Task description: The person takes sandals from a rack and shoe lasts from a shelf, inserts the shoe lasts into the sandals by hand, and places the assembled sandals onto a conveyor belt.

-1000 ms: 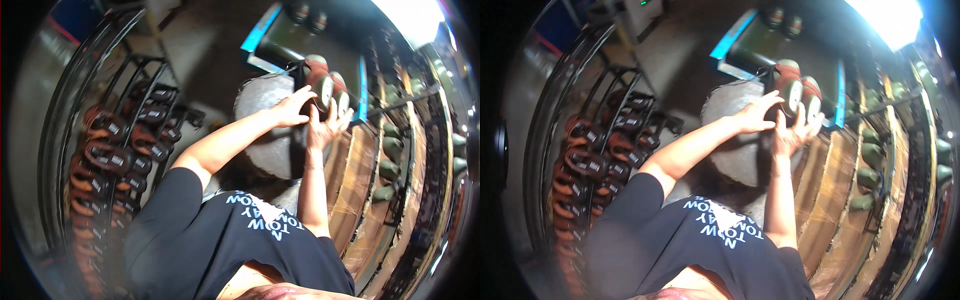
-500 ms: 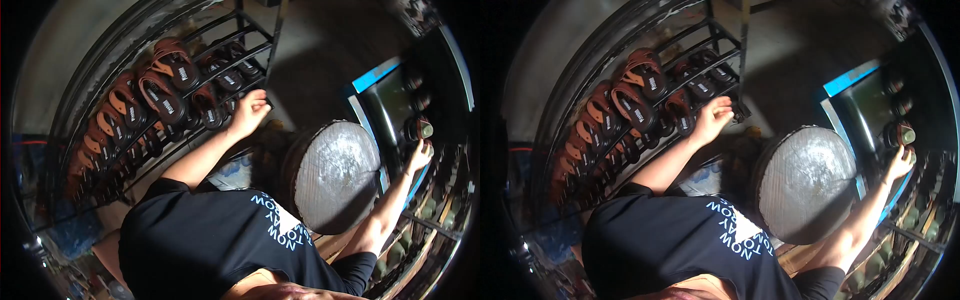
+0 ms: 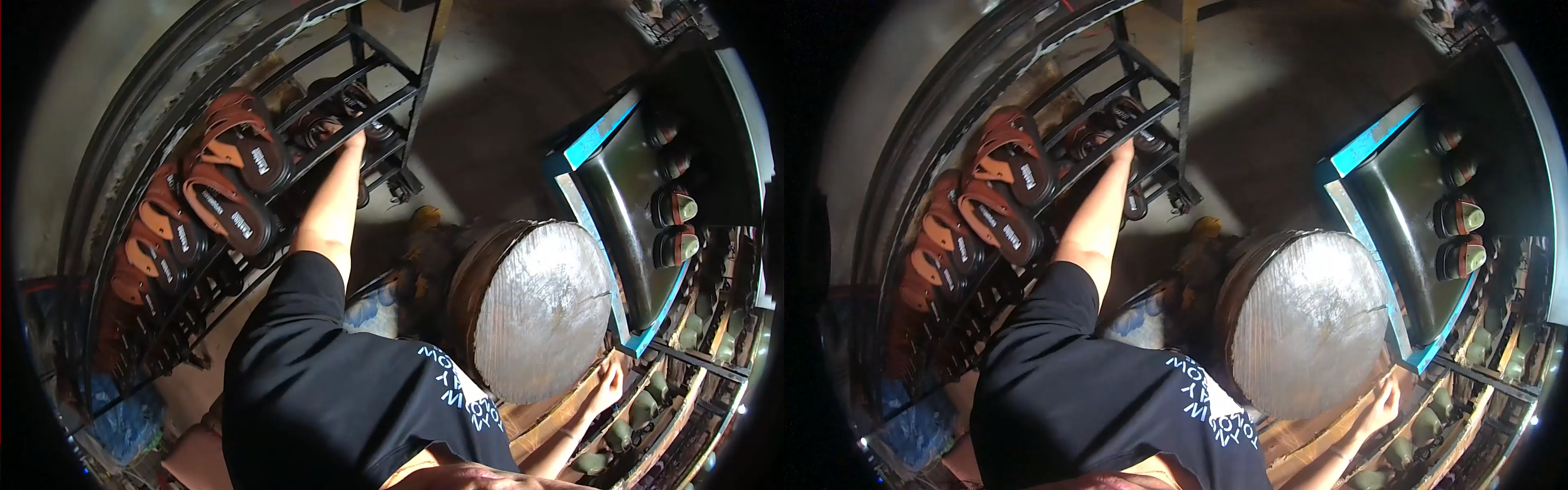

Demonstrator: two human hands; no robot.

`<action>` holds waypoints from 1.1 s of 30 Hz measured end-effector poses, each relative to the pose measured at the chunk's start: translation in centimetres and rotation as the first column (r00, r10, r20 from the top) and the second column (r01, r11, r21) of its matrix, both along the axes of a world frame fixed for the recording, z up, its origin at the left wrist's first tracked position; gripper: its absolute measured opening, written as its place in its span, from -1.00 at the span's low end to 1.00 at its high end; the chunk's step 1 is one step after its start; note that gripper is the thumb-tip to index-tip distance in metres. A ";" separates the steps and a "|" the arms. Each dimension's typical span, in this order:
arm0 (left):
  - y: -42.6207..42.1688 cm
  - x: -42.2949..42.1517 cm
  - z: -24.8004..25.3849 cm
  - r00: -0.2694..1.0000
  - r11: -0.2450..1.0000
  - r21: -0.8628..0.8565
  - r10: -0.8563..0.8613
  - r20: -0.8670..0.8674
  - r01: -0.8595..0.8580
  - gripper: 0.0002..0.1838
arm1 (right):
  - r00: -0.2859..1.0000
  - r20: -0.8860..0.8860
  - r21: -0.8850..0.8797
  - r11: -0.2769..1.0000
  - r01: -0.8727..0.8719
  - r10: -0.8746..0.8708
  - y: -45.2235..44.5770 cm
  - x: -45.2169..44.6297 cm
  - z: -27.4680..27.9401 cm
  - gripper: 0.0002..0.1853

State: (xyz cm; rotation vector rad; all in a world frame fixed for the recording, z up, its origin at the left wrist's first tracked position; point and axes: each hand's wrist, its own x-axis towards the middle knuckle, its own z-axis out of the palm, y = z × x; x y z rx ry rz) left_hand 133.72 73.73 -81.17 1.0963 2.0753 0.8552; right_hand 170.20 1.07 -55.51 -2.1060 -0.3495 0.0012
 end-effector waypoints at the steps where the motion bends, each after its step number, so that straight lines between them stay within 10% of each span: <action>1: 0.4 1.5 1.7 0.946 0.988 -0.012 0.144 -0.292 -0.154 0.19 | 0.998 0.016 -0.074 0.995 0.066 -0.065 -2.7 0.0 -0.8 -0.70; 7: 5.2 -1.2 -2.1 0.960 0.998 -0.068 -0.018 -0.280 -0.001 -0.56 | 0.972 -0.049 -0.131 0.966 0.221 -0.229 -8.3 -2.3 -1.2 -0.71; 9: 6.8 -4.5 -10.4 0.862 0.928 0.040 -0.327 -0.388 0.370 -0.59 | 0.966 -0.004 -0.147 0.956 0.253 -0.257 -8.9 -4.1 0.4 -0.74; 11: -1.4 -2.8 -1.0 0.607 0.767 -0.165 -0.602 -0.519 0.619 -0.75 | 0.952 0.013 -0.048 0.951 0.305 -0.305 -2.7 -7.9 5.7 -0.72; 12: -4.4 -3.8 2.9 0.146 0.457 -0.257 -0.676 -0.722 0.851 -0.79 | 0.928 0.004 0.137 0.920 0.368 -0.372 -2.9 -7.6 6.1 -0.76; 13: -4.7 -5.7 -1.8 0.452 0.477 0.006 -0.830 -0.328 0.879 -0.78 | 0.913 0.220 0.097 0.939 0.329 -0.343 -3.1 -8.4 8.1 -0.76; 14: -8.8 -5.1 0.9 0.511 0.548 -0.006 -0.784 -0.353 0.837 -0.75 | 0.835 0.435 0.019 0.930 0.367 -0.338 -5.4 -7.6 8.7 -0.76; 15: -10.9 -4.6 1.7 0.732 0.782 0.030 -0.596 0.330 0.623 -0.68 | 0.735 0.529 0.149 0.899 0.412 -0.425 -5.2 -7.8 11.1 -0.77; 16: -13.7 -4.6 3.8 0.726 0.865 0.048 -0.448 0.522 0.500 -0.64 | 0.628 0.692 0.108 0.912 0.397 -0.355 -5.0 -8.0 14.6 -0.78; 17: -13.9 -6.4 0.5 0.622 0.779 0.318 -0.625 0.472 0.541 -0.55 | 0.535 0.757 0.113 0.883 0.456 -0.373 -4.3 -9.0 18.8 -0.78; 19: -16.1 -7.3 1.3 0.582 0.675 0.188 -0.721 0.376 0.713 -0.50 | 0.232 0.932 0.071 0.770 0.634 -0.277 -5.7 -9.6 26.4 -0.77; 22: -25.9 -4.4 12.7 0.449 0.479 0.369 -0.877 0.168 0.796 -0.53 | -0.005 0.969 0.165 0.629 0.760 -0.247 -10.9 -4.2 34.5 -0.50; 24: -29.5 -2.4 18.4 0.399 0.374 0.503 -0.915 0.063 0.779 -0.59 | 0.155 0.862 -0.028 0.261 0.965 -0.483 -13.2 -0.4 39.0 -0.06; 26: -28.8 -1.1 18.0 0.223 0.220 0.518 -0.973 0.059 0.826 -0.57 | 0.343 0.673 -0.200 0.285 0.937 -0.656 -14.4 1.6 41.1 0.27; 27: -28.4 0.2 19.6 -0.115 0.062 0.539 -0.950 0.290 0.840 -0.59 | 0.337 0.653 -0.190 0.283 0.940 -0.678 -14.5 2.2 41.3 0.35; 28: -33.6 2.7 26.9 -0.013 0.159 0.707 -0.973 0.231 0.689 -0.64 | 0.367 0.642 -0.196 0.318 0.927 -0.673 -14.3 2.0 41.7 0.36; 30: -33.3 5.3 25.0 -0.034 0.039 0.699 -0.995 0.089 0.714 -0.63 | 0.240 0.726 -0.007 0.343 0.939 -0.644 -18.4 7.8 40.5 0.05; 33: -35.0 8.1 26.5 -0.014 -0.054 0.511 -0.996 -0.083 0.858 -0.67 | 0.438 0.513 0.262 0.621 0.739 -0.738 -21.0 4.0 41.6 -0.06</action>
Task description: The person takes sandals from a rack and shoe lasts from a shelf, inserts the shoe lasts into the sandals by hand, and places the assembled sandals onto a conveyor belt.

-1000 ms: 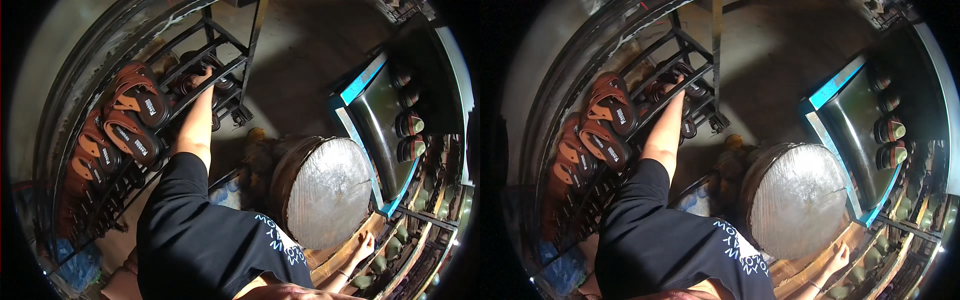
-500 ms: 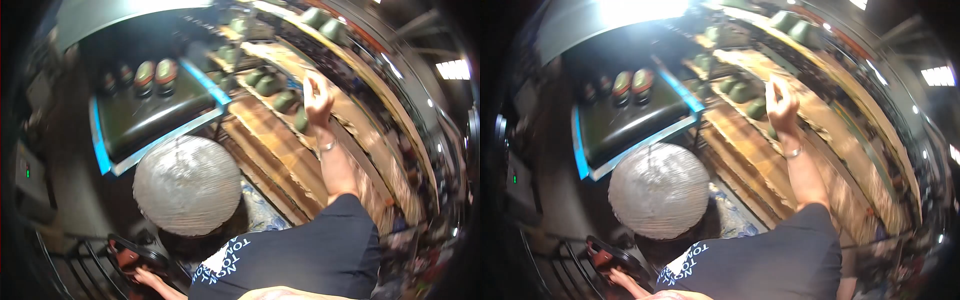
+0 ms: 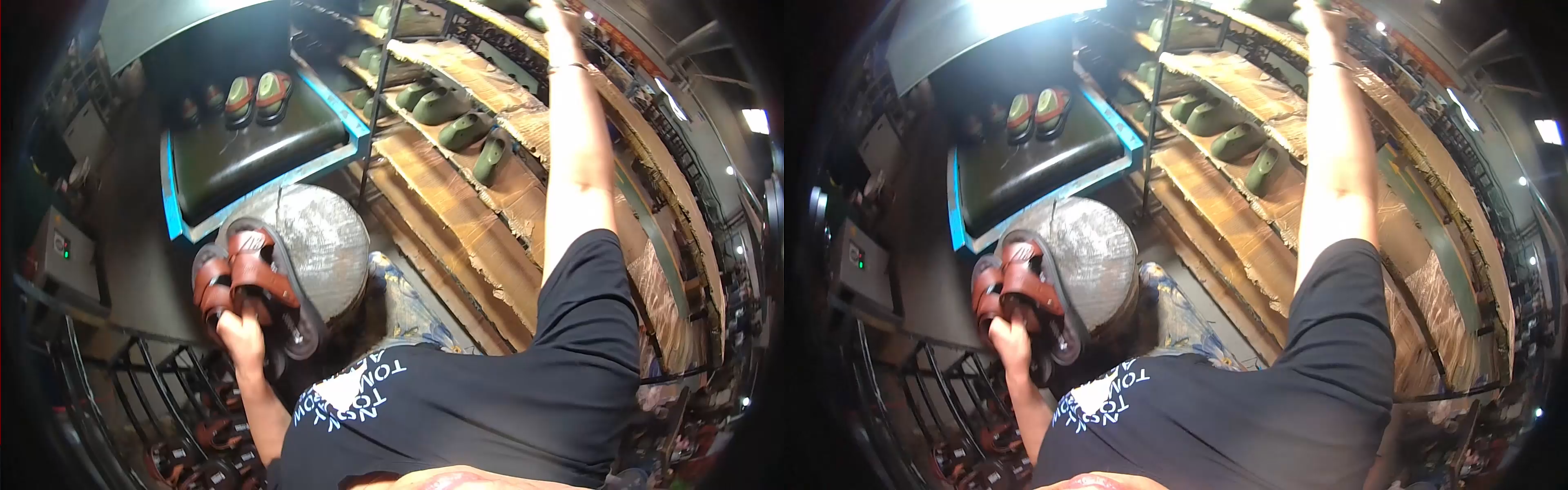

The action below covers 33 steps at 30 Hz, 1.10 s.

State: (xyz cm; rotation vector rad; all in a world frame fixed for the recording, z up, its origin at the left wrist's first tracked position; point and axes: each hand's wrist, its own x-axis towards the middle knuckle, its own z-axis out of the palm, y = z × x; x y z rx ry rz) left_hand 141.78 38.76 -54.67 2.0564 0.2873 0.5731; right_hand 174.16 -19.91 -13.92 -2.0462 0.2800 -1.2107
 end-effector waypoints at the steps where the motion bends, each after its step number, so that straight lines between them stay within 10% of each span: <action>1: -1.4 0.8 0.9 0.996 0.998 -0.049 -0.043 0.081 0.047 -0.67 | 0.983 0.084 0.171 0.969 -0.177 0.165 -0.4 -2.3 0.6 -0.12; 5: -3.2 1.8 0.9 0.988 0.969 0.234 -0.043 -0.147 0.077 -0.62 | 0.730 0.437 0.458 0.568 -0.683 0.525 -2.1 -10.2 -0.3 -0.41; 9: -7.4 0.7 7.1 0.948 0.937 -0.176 -0.315 -0.047 0.302 -0.70 | 0.397 0.423 0.418 0.213 -0.883 0.815 1.6 -20.7 -5.7 -0.27; 11: -6.7 1.5 9.1 0.925 0.918 -0.125 -0.364 0.110 0.376 -0.71 | 0.519 0.505 0.632 0.115 -0.767 0.690 5.4 -26.1 -9.7 -0.28; 13: -5.1 4.2 11.0 0.933 0.947 -0.023 -0.312 0.180 0.321 -0.71 | 0.672 0.413 0.678 0.286 -0.677 0.614 8.3 -29.5 -14.2 -0.31; 15: -3.0 9.1 8.5 0.947 0.987 0.022 -0.160 0.280 0.160 -0.66 | 0.796 -0.021 0.015 0.796 -0.605 0.605 2.4 -30.8 -25.5 -0.34; 17: -0.6 13.7 6.0 0.986 0.957 0.252 -0.160 0.044 0.144 -0.53 | 0.615 0.190 0.875 0.153 -0.460 0.765 10.0 -33.1 -24.2 -0.33; 25: 0.1 21.5 0.1 0.892 0.817 0.403 -0.274 -0.359 0.412 -0.57 | 0.176 -0.244 0.522 0.282 -0.805 0.954 17.8 -28.9 -29.7 -0.08; 29: 0.3 20.8 0.2 0.886 0.856 0.290 -0.333 -0.322 0.427 -0.64 | 0.339 -0.705 -0.084 0.401 -0.912 0.623 21.2 -23.7 -33.4 0.02; 33: 0.6 19.9 0.0 0.900 0.864 0.273 -0.363 -0.242 0.423 -0.63 | 0.302 -0.535 0.063 0.393 -0.917 0.789 25.2 -21.1 -35.6 -0.01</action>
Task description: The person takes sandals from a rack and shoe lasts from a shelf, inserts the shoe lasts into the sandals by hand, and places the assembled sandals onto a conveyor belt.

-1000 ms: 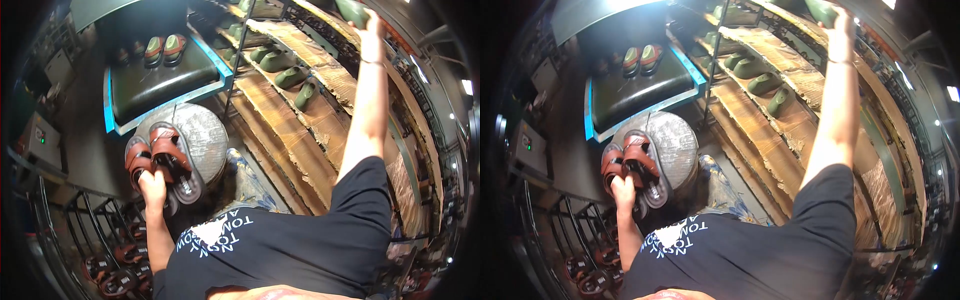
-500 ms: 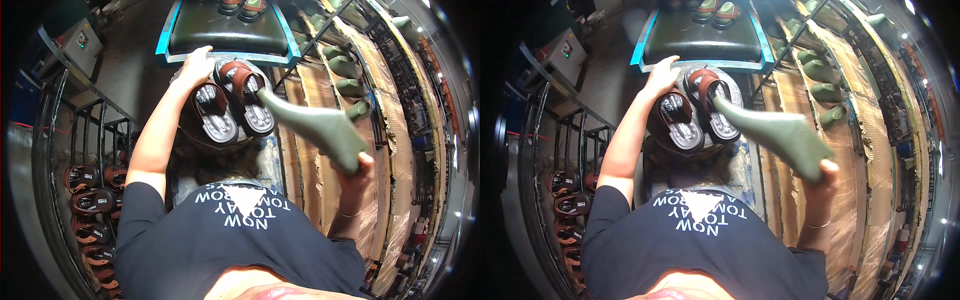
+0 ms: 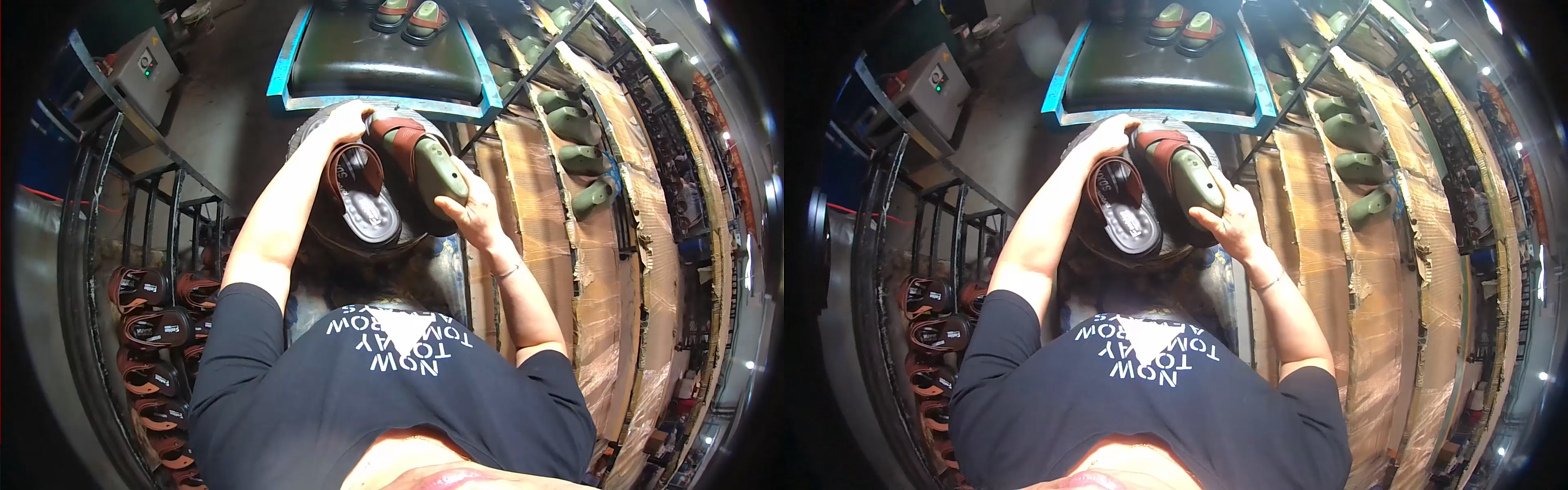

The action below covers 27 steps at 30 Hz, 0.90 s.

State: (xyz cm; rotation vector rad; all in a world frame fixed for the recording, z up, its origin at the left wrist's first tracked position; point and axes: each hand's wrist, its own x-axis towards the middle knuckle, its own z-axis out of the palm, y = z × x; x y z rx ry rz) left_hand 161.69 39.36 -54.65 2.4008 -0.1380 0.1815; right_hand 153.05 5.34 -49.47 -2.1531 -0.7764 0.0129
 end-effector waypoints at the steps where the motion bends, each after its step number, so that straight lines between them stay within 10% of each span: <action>1: 0.2 0.6 -0.2 0.999 0.999 0.045 -0.002 -0.032 0.003 -0.53 | 1.000 0.006 0.015 1.000 0.014 -0.014 0.4 -0.3 -0.1 -0.02; 6: 0.0 0.6 3.1 0.984 0.980 0.199 0.042 -0.175 -0.006 -0.48 | 0.999 0.015 -0.019 0.999 0.032 -0.032 0.3 -1.1 0.0 -0.10; 8: -2.2 -0.8 3.8 0.986 0.961 0.258 0.061 0.153 -0.099 -0.62 | 0.984 -0.141 0.199 0.971 0.135 -0.108 -0.4 0.4 -2.1 -0.17; 11: -7.9 -8.3 14.2 0.930 0.975 0.002 -0.211 -0.302 0.222 -0.37 | 0.990 0.052 0.313 0.944 0.107 -0.130 1.6 1.4 -0.1 -0.23; 12: -9.3 -9.8 13.2 0.976 0.957 0.196 -0.202 -0.083 0.215 -0.25 | 0.987 0.109 0.342 0.937 0.072 -0.116 2.5 1.8 -0.2 -0.25; 18: -15.2 -14.7 7.5 0.903 0.997 0.008 -0.075 0.423 0.079 -0.40 | 0.990 0.094 0.654 0.757 0.015 -0.101 5.1 -0.1 0.2 -0.50; 22: -17.1 -16.7 5.4 0.864 1.000 -0.018 0.012 0.503 -0.004 -0.48 | 0.972 -0.139 0.756 0.614 0.227 -0.188 4.7 -0.7 -1.5 -0.53; 27: -17.0 -16.9 2.1 0.783 0.999 0.001 -0.029 0.622 0.036 -0.56 | 0.950 0.012 0.694 0.687 0.217 -0.312 4.0 1.9 -1.2 -0.72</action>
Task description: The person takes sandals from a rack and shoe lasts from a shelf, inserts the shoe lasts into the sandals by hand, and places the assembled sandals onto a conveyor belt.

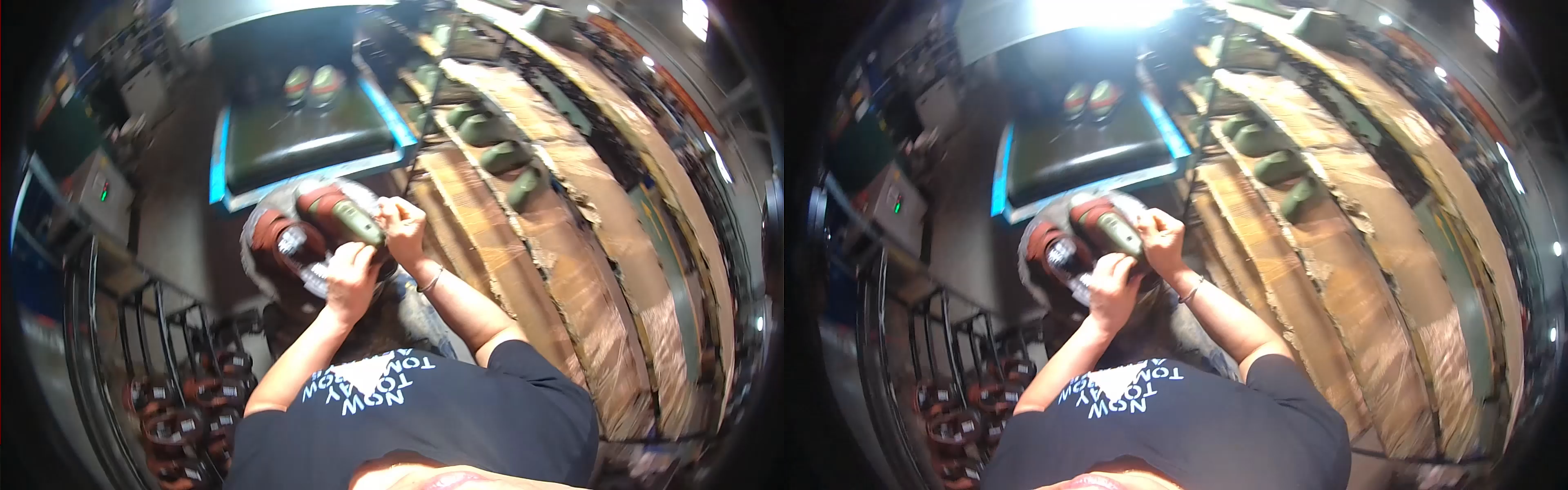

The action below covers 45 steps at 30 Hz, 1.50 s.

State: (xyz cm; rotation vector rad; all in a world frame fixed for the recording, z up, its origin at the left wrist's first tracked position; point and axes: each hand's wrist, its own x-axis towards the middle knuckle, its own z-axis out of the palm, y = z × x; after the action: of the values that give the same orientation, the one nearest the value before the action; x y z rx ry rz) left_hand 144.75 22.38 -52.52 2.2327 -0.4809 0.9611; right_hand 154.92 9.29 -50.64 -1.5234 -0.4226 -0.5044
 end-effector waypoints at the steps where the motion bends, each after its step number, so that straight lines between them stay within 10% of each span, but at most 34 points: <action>1: 0.7 -0.3 0.6 0.999 0.999 0.027 -0.037 -0.028 0.037 -0.55 | 0.999 0.036 -0.020 1.000 -0.019 0.020 -0.7 0.7 3.3 -0.76; 3: 2.2 -1.2 2.2 0.984 0.990 0.012 -0.137 -0.118 0.139 -0.53 | 0.848 0.507 -0.093 0.968 0.232 -0.154 -4.6 5.6 11.2 -0.80; 5: 3.5 -2.2 3.3 0.987 0.994 -0.018 -0.114 -0.113 0.112 -0.55 | 0.769 0.513 -0.014 0.893 0.450 -0.380 -9.3 9.8 20.8 -0.80; 6: 4.2 -2.5 3.5 0.986 0.994 -0.041 -0.109 -0.125 0.104 -0.56 | 0.504 0.659 -0.035 0.646 0.762 -0.558 -12.3 13.4 24.7 -0.74; 7: 4.9 -2.7 3.7 0.985 0.993 -0.063 -0.103 -0.139 0.095 -0.58 | 0.465 0.650 0.041 0.638 0.769 -0.602 -14.7 16.6 28.1 -0.61; 9: 5.8 -3.2 4.4 0.982 0.984 -0.157 -0.104 -0.157 0.080 -0.66 | 0.324 0.459 -0.248 0.231 0.941 -0.828 -18.4 22.0 33.3 -0.37; 11: 6.6 -3.3 4.4 0.987 0.982 -0.179 -0.086 -0.137 0.061 -0.68 | 0.742 0.363 -0.322 0.671 0.668 -0.564 -24.5 30.6 33.1 -0.14; 13: 7.2 -3.7 4.2 0.987 0.971 -0.237 -0.074 -0.145 0.038 -0.68 | 0.419 0.660 -0.668 -0.233 0.706 -0.623 -29.0 39.3 32.1 -0.28; 16: 8.4 -4.5 4.9 0.987 0.966 -0.258 -0.050 -0.152 0.009 -0.73 | -0.194 0.813 -0.312 -0.692 0.651 -0.549 -29.7 45.7 31.5 -0.46; 17: 9.1 -4.8 4.9 0.984 0.965 -0.261 -0.038 -0.172 -0.009 -0.75 | -0.189 0.818 -0.315 -0.696 0.645 -0.544 -30.1 41.1 33.1 -0.46; 18: 9.8 -5.1 4.8 0.980 0.951 -0.309 -0.035 -0.197 -0.028 -0.80 | 0.245 0.396 -0.315 0.119 0.942 -0.885 -28.3 36.5 34.6 -0.53; 19: 10.4 -5.3 5.2 0.983 0.950 -0.310 -0.008 -0.183 -0.050 -0.84 | 0.787 0.043 0.126 0.785 0.607 -0.615 -25.2 31.1 35.6 -0.60; 20: 11.3 -5.3 4.8 0.984 0.941 -0.331 0.016 -0.179 -0.076 -0.86 | 0.702 0.281 -0.073 0.715 0.695 -0.654 -29.1 35.6 34.0 -0.68; 21: 12.6 -4.6 4.0 0.984 0.931 -0.352 0.041 -0.175 -0.102 -0.87 | 0.885 -0.094 0.377 0.806 0.456 -0.456 -25.3 24.6 36.6 -0.68; 23: 15.3 -2.6 2.4 0.982 0.873 -0.474 0.025 -0.187 -0.113 -0.89 | 0.930 0.310 0.179 0.973 0.147 -0.197 -29.1 24.2 34.1 -0.62; 24: 16.2 -1.3 2.1 0.985 0.837 -0.535 0.025 -0.172 -0.115 -0.89 | 0.962 0.264 0.061 0.997 0.056 -0.070 -25.3 16.8 33.2 -0.59; 25: 17.5 0.3 1.4 0.982 0.837 -0.521 0.103 -0.157 -0.171 -0.88 | 0.990 0.080 0.473 0.870 -0.136 0.112 -25.6 18.6 33.9 -0.51; 27: 19.8 3.7 -0.2 0.986 0.810 -0.563 0.121 -0.111 -0.163 -0.83 | 0.979 0.072 0.417 0.886 -0.204 0.192 -20.0 9.7 30.9 -0.32; 29: 22.1 7.2 -2.3 0.979 0.785 -0.589 0.110 -0.174 -0.193 -0.76 | 0.805 -0.065 0.556 0.691 -0.462 0.590 -16.8 2.1 26.9 -0.29; 32: 23.6 10.8 -3.5 0.941 0.848 -0.425 0.220 -0.259 -0.315 -0.65 | 0.598 -0.305 0.415 0.669 -0.617 0.741 -16.9 -3.5 19.0 -0.30; 34: 24.5 12.9 -5.1 0.927 0.886 -0.331 0.228 -0.299 -0.325 -0.63 | 0.851 -0.454 0.090 0.964 -0.251 0.264 -11.8 -9.7 15.3 -0.25; 35: 24.2 12.7 -4.4 0.906 0.893 -0.331 0.166 -0.389 -0.306 -0.62 | 0.701 -0.517 0.209 0.867 -0.452 0.491 -10.6 -10.1 13.9 -0.19; 39: 24.2 12.6 -4.8 0.848 0.890 -0.392 -0.013 -0.530 -0.232 -0.55 | 0.642 -0.663 0.150 0.908 -0.391 0.385 -5.7 -12.9 10.2 -0.21; 45: 19.8 11.3 -7.2 0.877 0.880 -0.438 -0.055 -0.477 -0.183 -0.50 | 0.947 -0.245 -0.275 0.921 -0.275 0.209 5.1 -11.2 1.9 -0.30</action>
State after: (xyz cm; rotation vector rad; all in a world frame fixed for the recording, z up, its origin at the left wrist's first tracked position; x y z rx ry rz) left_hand 156.01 42.17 -59.70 1.9367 0.0609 0.4520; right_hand 143.71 14.41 -48.77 -1.7724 -0.5334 -0.0780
